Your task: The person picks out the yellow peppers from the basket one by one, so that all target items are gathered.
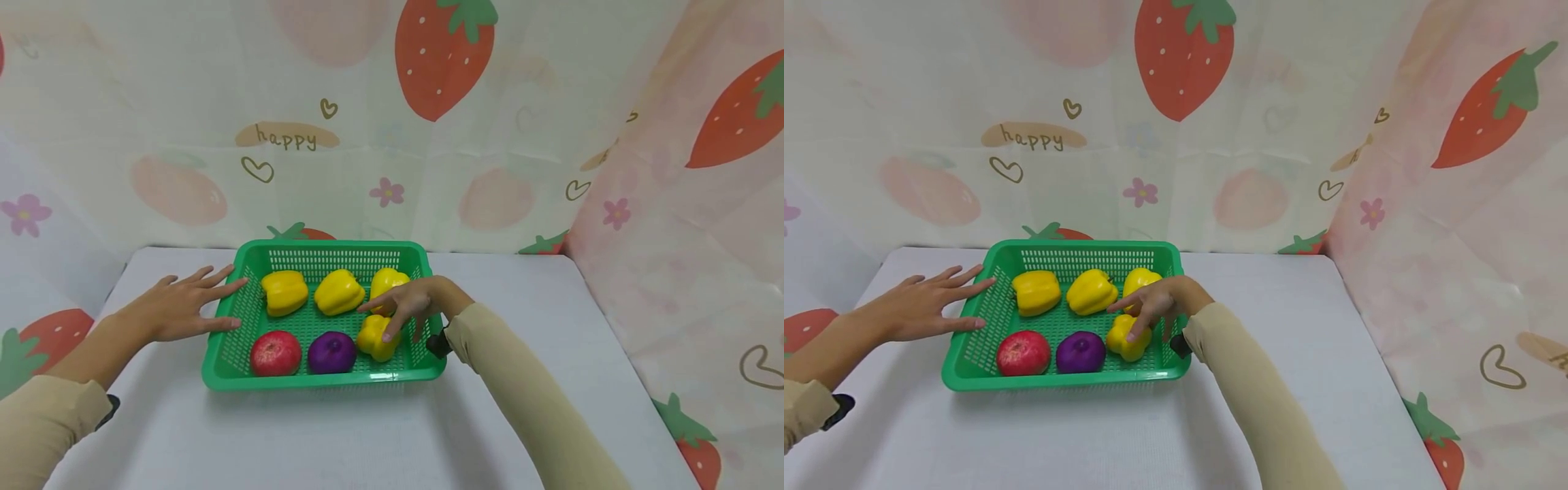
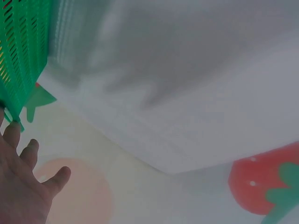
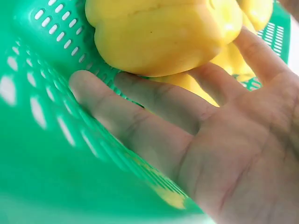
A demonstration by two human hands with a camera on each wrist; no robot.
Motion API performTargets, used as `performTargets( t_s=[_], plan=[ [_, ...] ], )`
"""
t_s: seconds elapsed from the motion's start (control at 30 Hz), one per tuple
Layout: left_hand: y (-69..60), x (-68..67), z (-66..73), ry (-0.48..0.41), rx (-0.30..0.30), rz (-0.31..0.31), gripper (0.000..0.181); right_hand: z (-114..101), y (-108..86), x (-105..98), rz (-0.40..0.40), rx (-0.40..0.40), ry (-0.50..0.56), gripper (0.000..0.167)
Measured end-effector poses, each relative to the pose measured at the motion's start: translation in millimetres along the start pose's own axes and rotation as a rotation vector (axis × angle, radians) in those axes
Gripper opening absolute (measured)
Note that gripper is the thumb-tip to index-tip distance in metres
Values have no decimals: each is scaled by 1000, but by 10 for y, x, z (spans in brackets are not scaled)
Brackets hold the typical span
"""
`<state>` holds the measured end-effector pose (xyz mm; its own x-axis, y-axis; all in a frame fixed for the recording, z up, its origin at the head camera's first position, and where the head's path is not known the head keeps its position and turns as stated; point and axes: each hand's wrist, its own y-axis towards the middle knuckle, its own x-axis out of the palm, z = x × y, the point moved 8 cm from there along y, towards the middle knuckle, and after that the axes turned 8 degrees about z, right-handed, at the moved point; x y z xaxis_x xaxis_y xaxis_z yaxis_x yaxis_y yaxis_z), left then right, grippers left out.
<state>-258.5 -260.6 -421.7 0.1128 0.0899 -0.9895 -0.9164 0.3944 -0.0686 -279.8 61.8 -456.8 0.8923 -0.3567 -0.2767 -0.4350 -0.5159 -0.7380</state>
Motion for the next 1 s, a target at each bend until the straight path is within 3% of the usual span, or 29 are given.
performTargets(
  t_s=[0.2,0.43,0.8,1.0],
  plan=[
    [6,-12,21,-3,-7,-3,90,16,62,53,-31,-5,-96,78],
    [3,-34,38,-6,-6,-1,89,9,78,74,-43,-6,-95,74],
    [-10,-16,27,-11,-8,-8,89,-52,74,67,-31,-110,-200,63],
    [-21,-16,23,-15,-6,-4,89,-173,9,22,27,-177,-270,62]
  ],
)
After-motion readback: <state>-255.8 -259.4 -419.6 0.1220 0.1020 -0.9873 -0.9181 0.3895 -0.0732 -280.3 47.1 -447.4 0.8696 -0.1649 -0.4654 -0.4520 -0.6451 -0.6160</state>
